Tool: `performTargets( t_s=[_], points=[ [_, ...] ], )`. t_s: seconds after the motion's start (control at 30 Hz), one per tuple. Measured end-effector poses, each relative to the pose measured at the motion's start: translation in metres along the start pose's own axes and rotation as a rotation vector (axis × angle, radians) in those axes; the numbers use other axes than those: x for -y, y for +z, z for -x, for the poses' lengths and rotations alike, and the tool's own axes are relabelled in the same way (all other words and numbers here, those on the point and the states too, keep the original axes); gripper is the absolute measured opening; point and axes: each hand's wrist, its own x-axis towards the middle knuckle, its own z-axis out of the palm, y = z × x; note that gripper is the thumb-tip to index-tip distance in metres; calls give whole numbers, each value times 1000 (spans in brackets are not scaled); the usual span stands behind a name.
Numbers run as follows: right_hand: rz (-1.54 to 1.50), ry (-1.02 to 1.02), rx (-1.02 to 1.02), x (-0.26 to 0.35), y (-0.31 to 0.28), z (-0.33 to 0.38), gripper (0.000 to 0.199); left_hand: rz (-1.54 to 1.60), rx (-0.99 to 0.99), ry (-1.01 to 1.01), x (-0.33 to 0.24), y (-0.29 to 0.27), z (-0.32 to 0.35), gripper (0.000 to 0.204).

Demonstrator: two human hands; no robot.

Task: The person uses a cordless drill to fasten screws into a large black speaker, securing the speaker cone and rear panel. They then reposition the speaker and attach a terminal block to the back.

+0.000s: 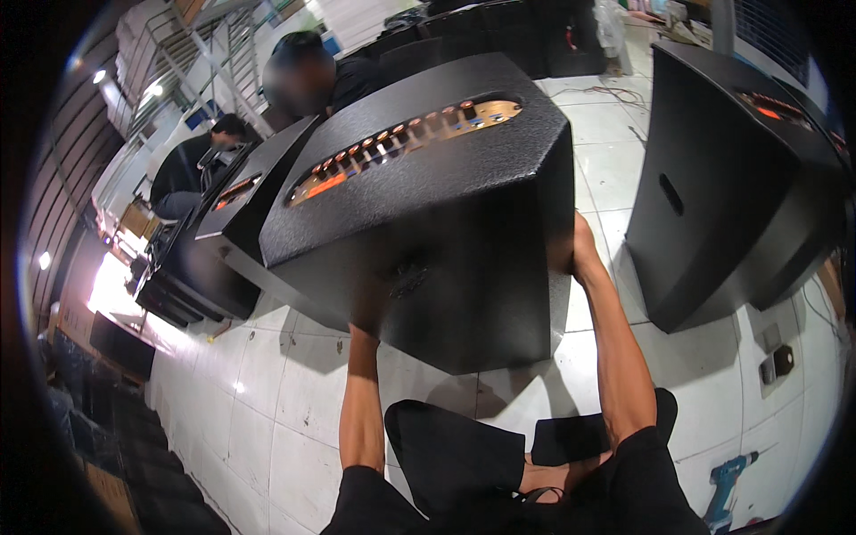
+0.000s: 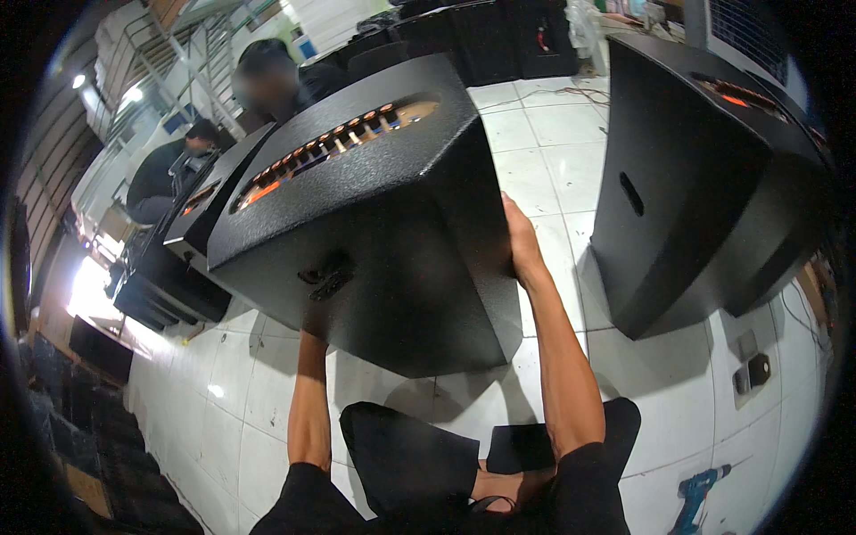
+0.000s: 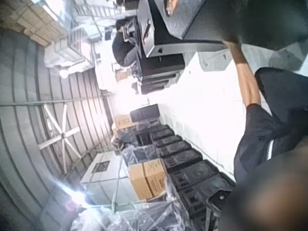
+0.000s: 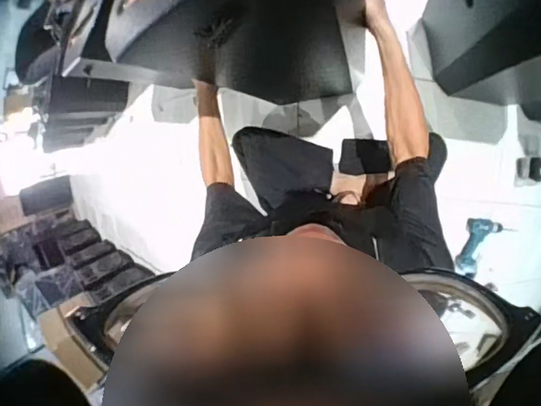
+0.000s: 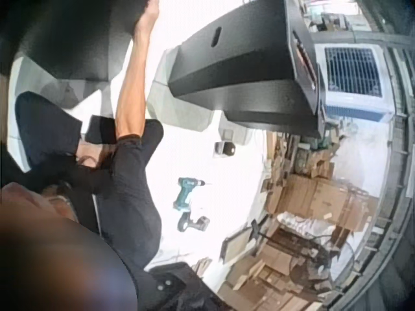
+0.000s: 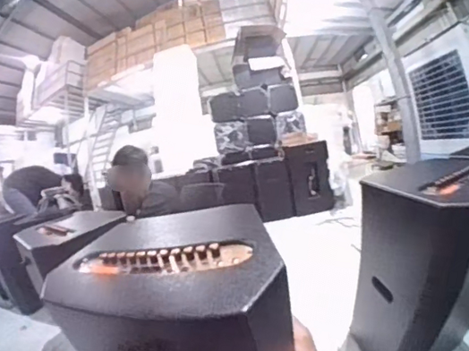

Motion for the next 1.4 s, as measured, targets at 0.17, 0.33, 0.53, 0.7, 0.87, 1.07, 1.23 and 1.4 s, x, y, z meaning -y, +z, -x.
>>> performTargets(
  t_s=[0.17,0.33,0.53,0.7,0.87,1.07,1.23,1.4],
  points=[
    [61,-105,-54,4,-29,27,54,148,90,-22,-5,28,14,47],
    [36,-149,-265,4,-45,102,55,276,180,-35,-2,50,16,49],
    [-58,-357,-444,7,-82,150,45,526,216,57,8,100,10,51],
    [-71,-347,-562,50,-113,130,41,665,-158,-45,-35,184,44,48],
    [213,-465,-429,44,-158,94,39,493,-346,-91,-59,211,47,49],
    [157,-412,-466,15,-164,103,42,200,-234,-56,-58,189,60,58],
    [431,-834,-687,59,-91,163,37,-239,-482,540,-151,197,106,71],
    [728,-1106,-454,105,-20,213,29,-927,-353,1070,-247,236,125,100]
  ],
)
